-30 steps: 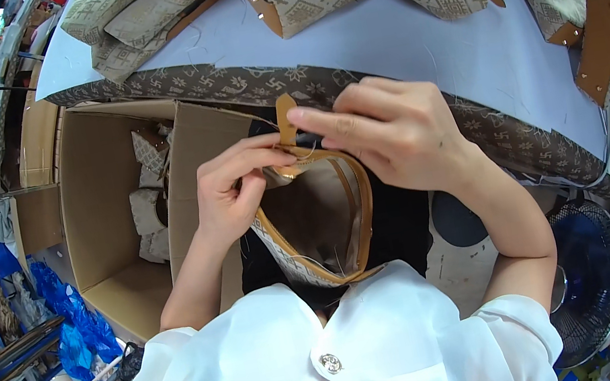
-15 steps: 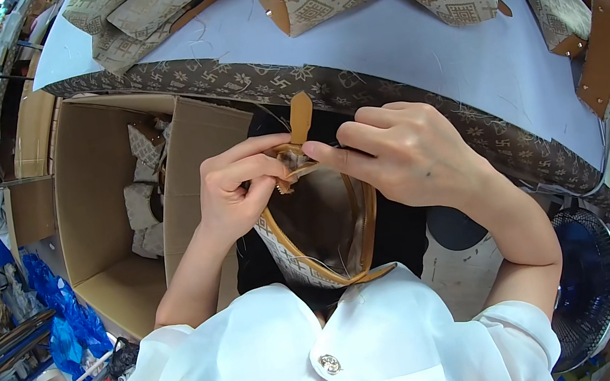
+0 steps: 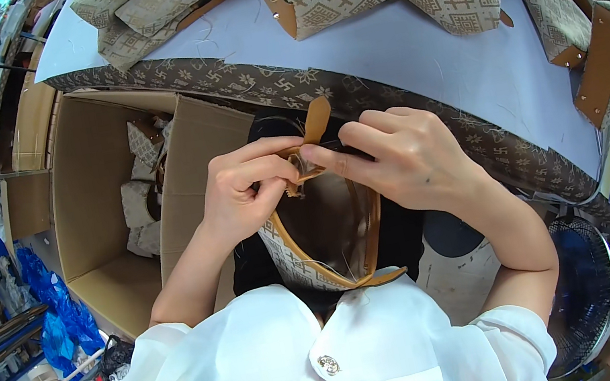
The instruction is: Inspecting manufactured handbags and using a small snip tool to trim loose threads from the interior and exterior.
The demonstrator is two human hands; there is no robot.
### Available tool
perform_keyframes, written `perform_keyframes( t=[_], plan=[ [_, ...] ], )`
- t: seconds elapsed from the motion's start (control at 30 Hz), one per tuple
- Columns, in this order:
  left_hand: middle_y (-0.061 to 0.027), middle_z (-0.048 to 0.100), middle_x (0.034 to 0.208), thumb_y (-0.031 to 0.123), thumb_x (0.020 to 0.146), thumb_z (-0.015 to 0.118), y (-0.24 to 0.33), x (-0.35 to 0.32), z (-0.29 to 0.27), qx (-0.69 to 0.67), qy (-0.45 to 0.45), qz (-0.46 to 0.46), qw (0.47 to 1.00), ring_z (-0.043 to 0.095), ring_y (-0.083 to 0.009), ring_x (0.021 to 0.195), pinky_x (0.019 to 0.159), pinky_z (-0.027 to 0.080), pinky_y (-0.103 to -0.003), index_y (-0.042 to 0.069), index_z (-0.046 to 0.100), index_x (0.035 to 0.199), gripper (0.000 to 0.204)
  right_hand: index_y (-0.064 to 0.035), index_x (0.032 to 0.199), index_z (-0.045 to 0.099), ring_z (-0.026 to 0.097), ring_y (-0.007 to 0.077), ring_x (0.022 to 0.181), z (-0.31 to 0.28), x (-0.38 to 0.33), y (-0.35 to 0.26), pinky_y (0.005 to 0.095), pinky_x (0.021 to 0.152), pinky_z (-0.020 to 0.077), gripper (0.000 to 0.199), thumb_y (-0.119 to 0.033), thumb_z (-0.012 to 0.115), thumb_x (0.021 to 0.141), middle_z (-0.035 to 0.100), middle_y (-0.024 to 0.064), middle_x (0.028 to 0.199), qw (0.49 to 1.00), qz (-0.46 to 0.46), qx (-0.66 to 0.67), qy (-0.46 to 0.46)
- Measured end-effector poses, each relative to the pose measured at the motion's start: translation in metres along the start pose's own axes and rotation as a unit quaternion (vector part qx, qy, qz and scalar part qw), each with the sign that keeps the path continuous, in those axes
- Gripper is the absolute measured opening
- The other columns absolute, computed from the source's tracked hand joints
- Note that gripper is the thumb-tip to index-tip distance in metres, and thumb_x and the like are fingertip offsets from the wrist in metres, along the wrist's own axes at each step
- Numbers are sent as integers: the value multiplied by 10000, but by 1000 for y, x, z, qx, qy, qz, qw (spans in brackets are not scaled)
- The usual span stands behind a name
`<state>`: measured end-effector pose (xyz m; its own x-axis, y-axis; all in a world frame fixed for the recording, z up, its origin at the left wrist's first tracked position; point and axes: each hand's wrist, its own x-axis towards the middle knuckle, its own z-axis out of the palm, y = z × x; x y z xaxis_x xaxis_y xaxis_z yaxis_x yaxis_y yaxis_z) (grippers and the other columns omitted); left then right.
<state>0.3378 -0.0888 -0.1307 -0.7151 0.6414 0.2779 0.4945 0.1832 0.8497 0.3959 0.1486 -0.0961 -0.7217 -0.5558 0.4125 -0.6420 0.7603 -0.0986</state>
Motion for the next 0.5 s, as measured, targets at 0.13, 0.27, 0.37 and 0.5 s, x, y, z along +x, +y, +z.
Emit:
perform_keyframes(
  t=[0.13,0.27,0.37,0.5],
  plan=[
    [-136,735,1098,-20,772,642,1,1,4,-16,2,-16,1000,708,-177,661,566,548,-272,40,701,752,86,-223,1198,735,525,127,631,-4,4,-7,276,539,469,516,-140,698,691,479,-9,771,999,-4,-37,-28],
    [-139,733,1103,-17,774,642,4,5,1,-5,-12,-17,1000,702,-177,648,555,540,-271,38,695,747,81,-215,1197,734,522,124,639,-8,3,-5,275,551,472,493,-150,688,711,477,-10,776,999,8,-29,-42],
    [-140,734,1100,-12,776,640,2,4,1,1,-10,-15,1000,696,-176,636,548,535,-272,38,691,744,79,-216,1200,733,527,125,639,-12,3,-7,277,552,476,493,-145,693,713,482,-10,778,998,8,-34,-47],
    [-158,737,1074,-41,774,597,7,5,-1,8,-18,-17,1000,696,-165,644,568,536,-267,19,695,743,120,-216,1206,732,536,131,629,-5,2,-6,283,539,475,505,-126,708,709,496,-8,774,999,10,-21,-34]
  ],
)
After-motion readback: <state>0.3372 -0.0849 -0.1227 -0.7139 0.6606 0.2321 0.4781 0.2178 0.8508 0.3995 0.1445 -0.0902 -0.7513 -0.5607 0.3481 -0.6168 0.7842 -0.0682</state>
